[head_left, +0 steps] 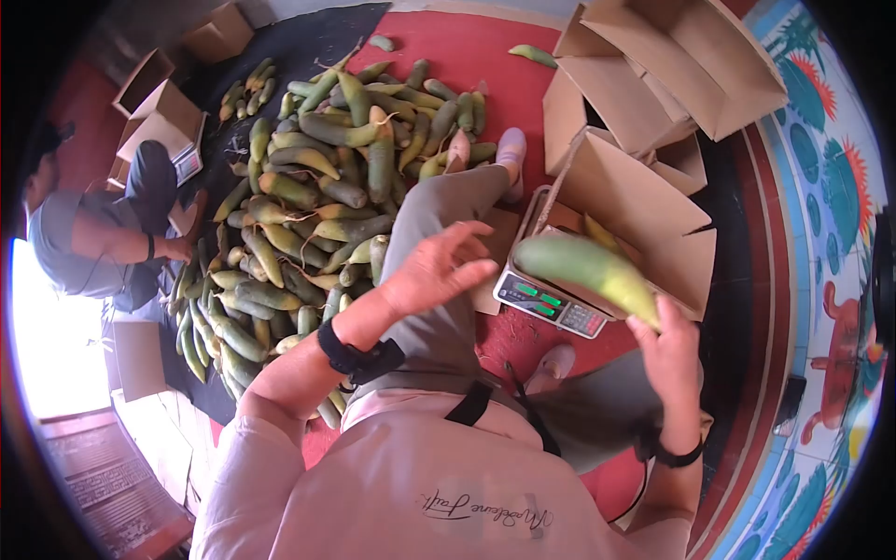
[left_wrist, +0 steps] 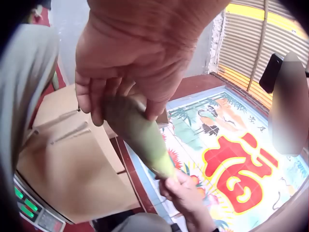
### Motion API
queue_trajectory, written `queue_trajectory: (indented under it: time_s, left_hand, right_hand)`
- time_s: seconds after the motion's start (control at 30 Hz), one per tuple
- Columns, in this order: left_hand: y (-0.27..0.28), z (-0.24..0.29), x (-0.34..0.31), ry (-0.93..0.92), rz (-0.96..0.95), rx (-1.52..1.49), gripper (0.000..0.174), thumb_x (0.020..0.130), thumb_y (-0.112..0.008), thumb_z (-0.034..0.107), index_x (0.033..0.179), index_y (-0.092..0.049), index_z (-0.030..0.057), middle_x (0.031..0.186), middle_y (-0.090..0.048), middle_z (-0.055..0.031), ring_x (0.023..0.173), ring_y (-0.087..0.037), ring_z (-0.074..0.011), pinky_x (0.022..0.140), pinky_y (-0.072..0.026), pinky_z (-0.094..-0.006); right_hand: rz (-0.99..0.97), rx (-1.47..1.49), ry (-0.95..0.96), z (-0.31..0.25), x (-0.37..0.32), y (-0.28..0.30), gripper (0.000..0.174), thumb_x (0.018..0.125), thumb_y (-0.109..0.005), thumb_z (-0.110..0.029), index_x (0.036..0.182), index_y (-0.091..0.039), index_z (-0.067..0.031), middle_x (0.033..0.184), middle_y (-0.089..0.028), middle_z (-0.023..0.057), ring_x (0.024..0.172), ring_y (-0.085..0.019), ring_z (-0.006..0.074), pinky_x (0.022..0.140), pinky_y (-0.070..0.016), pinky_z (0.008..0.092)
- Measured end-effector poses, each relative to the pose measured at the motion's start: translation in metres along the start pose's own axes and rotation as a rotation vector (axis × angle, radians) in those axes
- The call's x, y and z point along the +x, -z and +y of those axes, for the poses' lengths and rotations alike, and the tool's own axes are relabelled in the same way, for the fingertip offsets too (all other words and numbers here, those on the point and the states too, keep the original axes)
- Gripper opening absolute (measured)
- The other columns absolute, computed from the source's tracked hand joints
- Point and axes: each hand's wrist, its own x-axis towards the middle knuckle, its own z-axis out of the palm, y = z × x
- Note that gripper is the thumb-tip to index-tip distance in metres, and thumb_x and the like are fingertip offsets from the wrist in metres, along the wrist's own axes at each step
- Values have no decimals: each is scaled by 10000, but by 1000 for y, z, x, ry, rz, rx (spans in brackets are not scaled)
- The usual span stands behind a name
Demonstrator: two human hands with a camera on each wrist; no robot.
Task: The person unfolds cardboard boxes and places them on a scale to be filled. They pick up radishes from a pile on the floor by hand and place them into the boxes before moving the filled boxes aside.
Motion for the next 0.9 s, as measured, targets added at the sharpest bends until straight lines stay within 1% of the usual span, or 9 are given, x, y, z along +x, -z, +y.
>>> queue_trajectory:
  time_s: [0.1, 0.17, 0.23, 0.37, 0.43, 0.57, 0.7, 0.8, 0.9]
  left_hand:
    - [15, -31, 7, 246, 58, -209, 434, 896, -557, 340, 1186, -491, 24, 998, -593, -83, 906, -583, -154, 748, -474, -274]
    - [20, -50, 8, 300, 92, -437, 411, 929, -483, 357, 1159, -503, 17, 964, -614, -112, 878, -620, -199, 737, -489, -291]
    - [28, -53, 10, 346, 94, -626, 371, 930, -480, 342, 1090, -516, 9, 930, -627, -131, 853, -630, -197, 723, -497, -293]
    - [29, -51, 16, 371, 108, -675, 352, 929, -485, 329, 1062, -516, 4, 931, -632, -143, 827, -642, -209, 701, -507, -295]
    - [25, -47, 20, 383, 97, -594, 327, 949, -441, 314, 1058, -519, 16, 924, -638, -138, 819, -645, -212, 684, -510, -288]
    - [25, -55, 22, 368, 89, -617, 336, 948, -443, 318, 1044, -515, 4, 902, -643, -152, 805, -654, -210, 662, -523, -287]
    - [27, -60, 20, 328, 85, -610, 347, 943, -451, 336, 1041, -515, 10, 905, -640, -159, 816, -657, -220, 653, -529, -284]
    - [29, -63, 18, 315, 80, -633, 355, 940, -456, 341, 1044, -514, 7, 905, -640, -161, 825, -657, -225, 654, -529, -288]
    - [29, -62, 17, 306, 87, -654, 354, 939, -460, 339, 1044, -513, 6, 905, -640, -160, 826, -657, -225, 656, -528, -289]
  right_hand:
    - [3, -61, -154, 34, 20, 14, 281, 832, -591, -249, 894, -503, 11, 788, -571, 218, 739, -565, 382, 653, -430, 443]
    - [16, -157, -188, 59, 33, 18, 298, 850, -567, -274, 847, -517, 20, 768, -573, 223, 733, -563, 387, 661, -430, 448]
    - [-9, -321, -199, 87, 48, 15, 318, 856, -553, -293, 835, -538, 24, 780, -587, 225, 762, -574, 383, 684, -439, 452]
    - [-207, -483, -280, 113, 79, -4, 338, 849, -554, -314, 836, -564, 24, 819, -603, 222, 821, -584, 372, 728, -448, 454]
    - [-334, -499, -311, 121, 96, -22, 354, 839, -562, -330, 846, -583, 24, 859, -613, 219, 879, -583, 364, 769, -446, 454]
    - [-448, -383, -347, 131, 121, -58, 375, 842, -554, -344, 891, -591, 26, 896, -616, 222, 907, -574, 378, 785, -441, 462]
    - [-468, -246, -352, 161, 127, -87, 301, 837, -572, -309, 871, -606, -12, 869, -607, 235, 880, -578, 388, 742, -444, 467]
    - [-434, -225, -354, 184, 119, -77, 200, 840, -549, -206, 838, -591, -10, 805, -607, 214, 783, -605, 348, 689, -456, 423]
    - [-368, -101, -427, 173, 104, -53, 143, 839, -523, -141, 836, -567, -4, 757, -596, 196, 708, -604, 319, 657, -457, 385]
